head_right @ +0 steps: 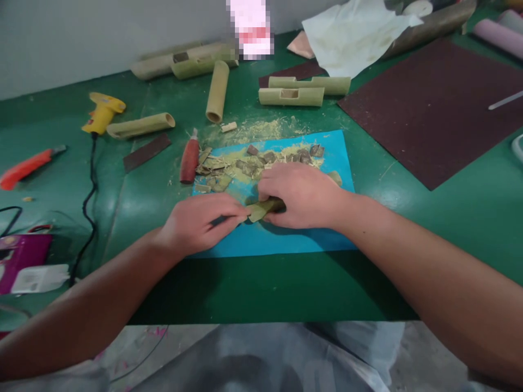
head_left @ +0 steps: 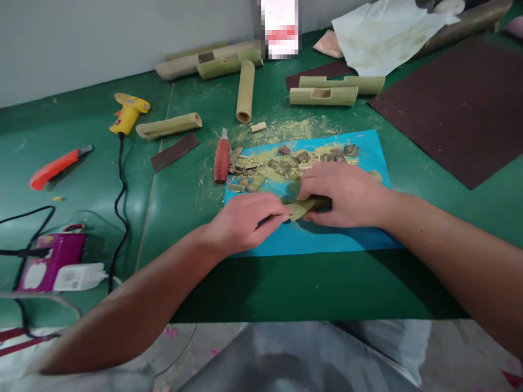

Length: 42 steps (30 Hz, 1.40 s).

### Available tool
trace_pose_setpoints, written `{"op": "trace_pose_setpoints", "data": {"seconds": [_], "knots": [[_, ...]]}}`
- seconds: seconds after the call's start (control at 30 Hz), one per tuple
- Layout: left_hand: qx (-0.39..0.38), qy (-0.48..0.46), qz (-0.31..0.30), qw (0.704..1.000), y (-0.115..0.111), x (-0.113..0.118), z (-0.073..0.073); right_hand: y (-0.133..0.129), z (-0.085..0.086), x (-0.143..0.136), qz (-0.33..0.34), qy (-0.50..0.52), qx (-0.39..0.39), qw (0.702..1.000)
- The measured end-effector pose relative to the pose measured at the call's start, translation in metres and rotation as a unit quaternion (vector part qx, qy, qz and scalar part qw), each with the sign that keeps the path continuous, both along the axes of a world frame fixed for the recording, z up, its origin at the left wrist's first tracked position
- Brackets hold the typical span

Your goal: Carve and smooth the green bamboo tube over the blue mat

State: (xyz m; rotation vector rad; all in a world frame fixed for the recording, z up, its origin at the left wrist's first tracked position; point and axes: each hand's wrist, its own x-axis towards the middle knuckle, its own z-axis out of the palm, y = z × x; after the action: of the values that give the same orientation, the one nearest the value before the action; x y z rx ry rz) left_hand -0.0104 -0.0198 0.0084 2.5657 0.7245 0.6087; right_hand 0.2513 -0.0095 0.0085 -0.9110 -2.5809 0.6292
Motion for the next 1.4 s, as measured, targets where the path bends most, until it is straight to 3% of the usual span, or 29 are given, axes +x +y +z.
{"op": "trace_pose_setpoints", "data": {"seconds": [0.37,0.53,0.6,0.7,0.77,0.87,0.97,1.07,1.2,1.4], "knots": [[-0.017,-0.031,0.026,0.999,0.002,-0.001,0.002,0.0,0.001,0.0,-0.011,0.007,0.0,1.0],[-0.031,-0.015,-0.012,0.999,0.001,0.0,0.003,-0.001,0.005,-0.002,-0.004,-0.006,-0.007,1.0],[-0.031,-0.022,0.006,0.999,0.002,0.0,0.002,-0.001,0.006,-0.002,-0.004,-0.014,-0.009,1.0],[-0.055,-0.055,0.085,0.993,0.002,0.003,0.004,-0.001,0.005,-0.001,-0.012,-0.021,-0.01,1.0],[-0.117,-0.083,0.157,0.977,0.0,0.006,0.008,-0.001,0.004,-0.001,-0.014,-0.022,-0.005,1.0],[-0.262,-0.145,0.221,0.928,-0.003,0.013,0.013,-0.001,0.002,0.0,-0.01,-0.024,0.016,1.0],[-0.372,-0.21,0.227,0.875,-0.004,0.019,0.016,-0.005,0.002,-0.001,-0.007,-0.004,0.051,0.999],[-0.431,-0.257,0.212,0.839,-0.004,0.021,0.016,-0.013,0.004,-0.005,-0.059,0.047,0.093,0.993],[-0.461,-0.285,0.187,0.82,-0.009,0.023,0.016,-0.024,0.006,-0.012,-0.153,0.1,0.121,0.976],[-0.467,-0.283,0.131,0.828,-0.015,0.024,0.018,-0.026,0.007,-0.015,-0.122,0.086,0.114,0.982]]}}
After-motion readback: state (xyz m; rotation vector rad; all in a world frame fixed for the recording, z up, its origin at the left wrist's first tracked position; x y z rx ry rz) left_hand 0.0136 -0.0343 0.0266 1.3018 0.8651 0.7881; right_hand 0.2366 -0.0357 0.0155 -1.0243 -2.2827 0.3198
